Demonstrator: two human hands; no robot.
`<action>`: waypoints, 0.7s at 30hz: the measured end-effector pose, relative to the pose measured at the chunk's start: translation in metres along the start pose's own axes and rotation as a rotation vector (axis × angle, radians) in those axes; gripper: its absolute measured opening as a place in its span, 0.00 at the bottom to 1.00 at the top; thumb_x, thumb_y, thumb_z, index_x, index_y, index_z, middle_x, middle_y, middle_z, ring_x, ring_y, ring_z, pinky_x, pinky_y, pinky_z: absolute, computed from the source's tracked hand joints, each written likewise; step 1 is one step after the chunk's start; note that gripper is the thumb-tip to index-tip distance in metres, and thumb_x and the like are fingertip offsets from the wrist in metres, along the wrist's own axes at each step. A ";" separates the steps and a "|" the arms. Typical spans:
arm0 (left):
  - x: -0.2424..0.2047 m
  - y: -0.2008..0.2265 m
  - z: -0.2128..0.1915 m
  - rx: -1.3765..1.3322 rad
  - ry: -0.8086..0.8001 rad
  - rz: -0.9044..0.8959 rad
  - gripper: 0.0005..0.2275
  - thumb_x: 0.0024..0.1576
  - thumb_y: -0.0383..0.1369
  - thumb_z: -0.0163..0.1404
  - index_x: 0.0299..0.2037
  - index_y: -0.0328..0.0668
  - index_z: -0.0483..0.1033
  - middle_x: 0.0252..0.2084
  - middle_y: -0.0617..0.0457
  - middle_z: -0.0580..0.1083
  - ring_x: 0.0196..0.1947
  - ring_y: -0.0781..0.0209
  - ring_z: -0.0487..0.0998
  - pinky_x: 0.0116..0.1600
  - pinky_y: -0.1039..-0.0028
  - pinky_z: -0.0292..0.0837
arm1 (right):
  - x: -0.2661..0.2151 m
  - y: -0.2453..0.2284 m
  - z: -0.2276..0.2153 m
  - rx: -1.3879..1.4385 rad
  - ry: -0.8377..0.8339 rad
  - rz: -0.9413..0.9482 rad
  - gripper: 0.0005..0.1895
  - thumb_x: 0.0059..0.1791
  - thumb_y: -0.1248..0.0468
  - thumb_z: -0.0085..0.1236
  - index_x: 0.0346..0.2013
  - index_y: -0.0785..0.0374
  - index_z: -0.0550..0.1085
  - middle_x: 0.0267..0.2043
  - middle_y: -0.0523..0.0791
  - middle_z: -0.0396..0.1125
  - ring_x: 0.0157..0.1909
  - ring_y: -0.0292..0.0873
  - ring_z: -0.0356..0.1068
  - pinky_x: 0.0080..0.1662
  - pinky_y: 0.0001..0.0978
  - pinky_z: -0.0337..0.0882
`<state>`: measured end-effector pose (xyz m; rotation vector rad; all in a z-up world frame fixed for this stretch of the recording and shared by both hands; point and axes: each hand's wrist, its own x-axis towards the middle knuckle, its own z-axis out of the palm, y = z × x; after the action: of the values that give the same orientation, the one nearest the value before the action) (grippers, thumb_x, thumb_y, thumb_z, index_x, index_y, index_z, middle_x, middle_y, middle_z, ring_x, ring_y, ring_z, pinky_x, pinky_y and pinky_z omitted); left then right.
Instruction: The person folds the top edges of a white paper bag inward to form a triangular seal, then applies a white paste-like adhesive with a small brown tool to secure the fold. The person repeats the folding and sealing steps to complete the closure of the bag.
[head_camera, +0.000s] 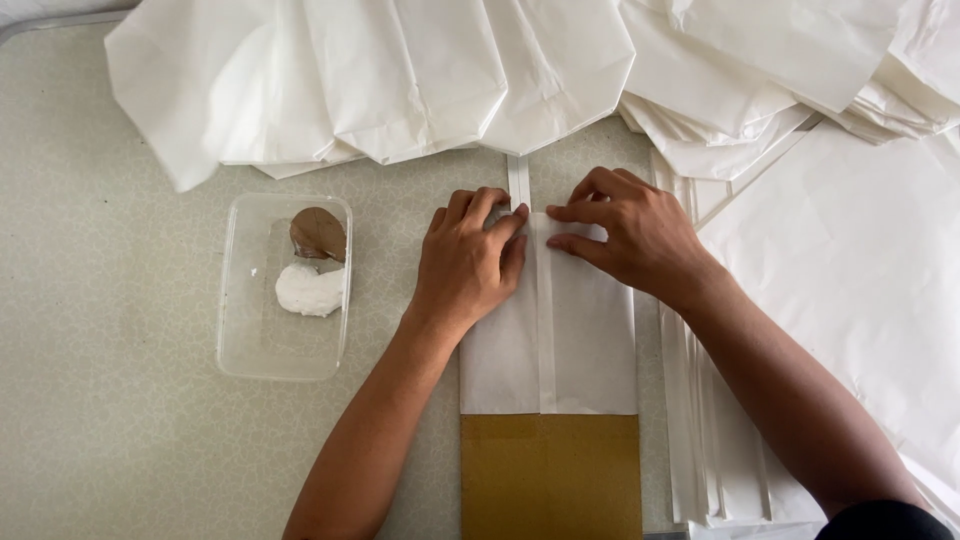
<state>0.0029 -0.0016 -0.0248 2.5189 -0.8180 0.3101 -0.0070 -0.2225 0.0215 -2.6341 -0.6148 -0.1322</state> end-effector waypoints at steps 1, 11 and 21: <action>0.000 0.001 -0.001 -0.002 -0.002 0.000 0.10 0.59 0.35 0.52 0.47 0.47 0.83 0.47 0.50 0.72 0.49 0.52 0.74 0.46 0.64 0.75 | 0.003 -0.002 -0.004 0.001 -0.001 0.003 0.10 0.47 0.59 0.68 0.40 0.60 0.84 0.39 0.49 0.72 0.42 0.51 0.75 0.38 0.44 0.77; 0.002 0.014 -0.004 0.026 -0.123 -0.096 0.12 0.59 0.35 0.50 0.49 0.42 0.81 0.46 0.45 0.71 0.48 0.48 0.74 0.47 0.64 0.75 | 0.034 -0.014 -0.014 -0.036 -0.427 0.323 0.21 0.44 0.56 0.69 0.49 0.59 0.78 0.40 0.49 0.71 0.45 0.52 0.75 0.50 0.49 0.74; 0.012 0.018 -0.010 -0.092 -0.200 -0.245 0.17 0.56 0.36 0.55 0.53 0.36 0.72 0.46 0.44 0.68 0.44 0.45 0.76 0.43 0.62 0.78 | 0.041 -0.014 -0.019 0.006 -0.570 0.308 0.26 0.42 0.48 0.72 0.45 0.62 0.76 0.37 0.49 0.71 0.46 0.52 0.74 0.52 0.48 0.72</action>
<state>0.0012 -0.0153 -0.0050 2.5555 -0.5719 -0.0595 0.0236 -0.2035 0.0517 -2.7171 -0.3634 0.7287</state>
